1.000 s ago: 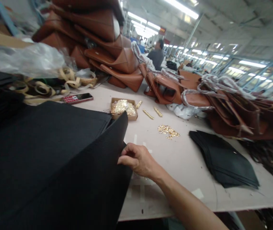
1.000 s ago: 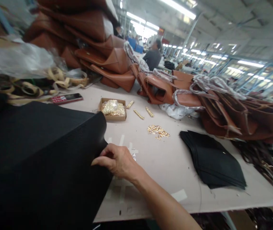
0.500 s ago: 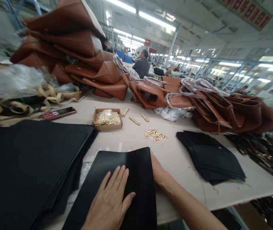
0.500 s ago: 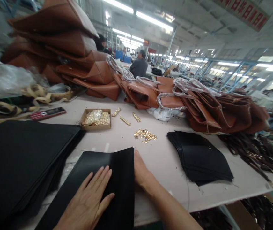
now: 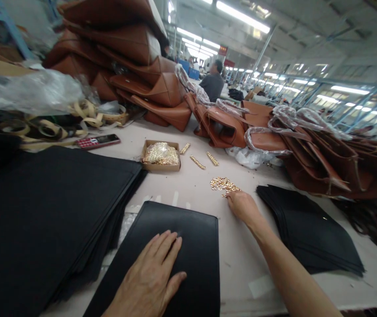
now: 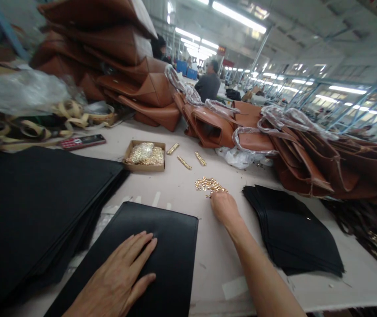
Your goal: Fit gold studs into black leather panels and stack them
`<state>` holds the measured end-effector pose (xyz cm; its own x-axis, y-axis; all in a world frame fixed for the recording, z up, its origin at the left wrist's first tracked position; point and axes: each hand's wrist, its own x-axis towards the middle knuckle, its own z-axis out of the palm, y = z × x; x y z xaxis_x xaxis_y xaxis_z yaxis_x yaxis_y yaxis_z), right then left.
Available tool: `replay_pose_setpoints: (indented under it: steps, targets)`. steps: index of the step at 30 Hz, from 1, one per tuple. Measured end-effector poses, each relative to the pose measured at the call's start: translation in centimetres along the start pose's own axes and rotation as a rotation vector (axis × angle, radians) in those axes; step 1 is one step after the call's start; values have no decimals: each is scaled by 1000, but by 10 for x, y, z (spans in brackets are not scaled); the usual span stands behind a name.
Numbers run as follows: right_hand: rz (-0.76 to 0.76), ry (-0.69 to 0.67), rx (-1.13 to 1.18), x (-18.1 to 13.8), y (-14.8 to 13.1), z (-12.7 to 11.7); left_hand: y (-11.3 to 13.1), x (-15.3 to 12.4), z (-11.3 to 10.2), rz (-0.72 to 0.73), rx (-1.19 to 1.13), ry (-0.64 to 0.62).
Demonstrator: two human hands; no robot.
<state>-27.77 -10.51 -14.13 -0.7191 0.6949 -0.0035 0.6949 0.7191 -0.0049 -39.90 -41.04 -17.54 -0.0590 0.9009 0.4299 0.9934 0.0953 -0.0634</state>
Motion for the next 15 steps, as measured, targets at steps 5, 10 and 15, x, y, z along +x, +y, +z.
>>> replay_pose_setpoints:
  steps: [5,10,15]
  targets:
    - [87,-67,-54,10,-7,-5,6,0,-12,-48,-76,-95]
    - [107,-49,-11,3,-14,-10,5,-6,-15,-142,-271,-141]
    - [-105,-221,604,-46,-61,-1,7,-8,-13,-191,-401,-129]
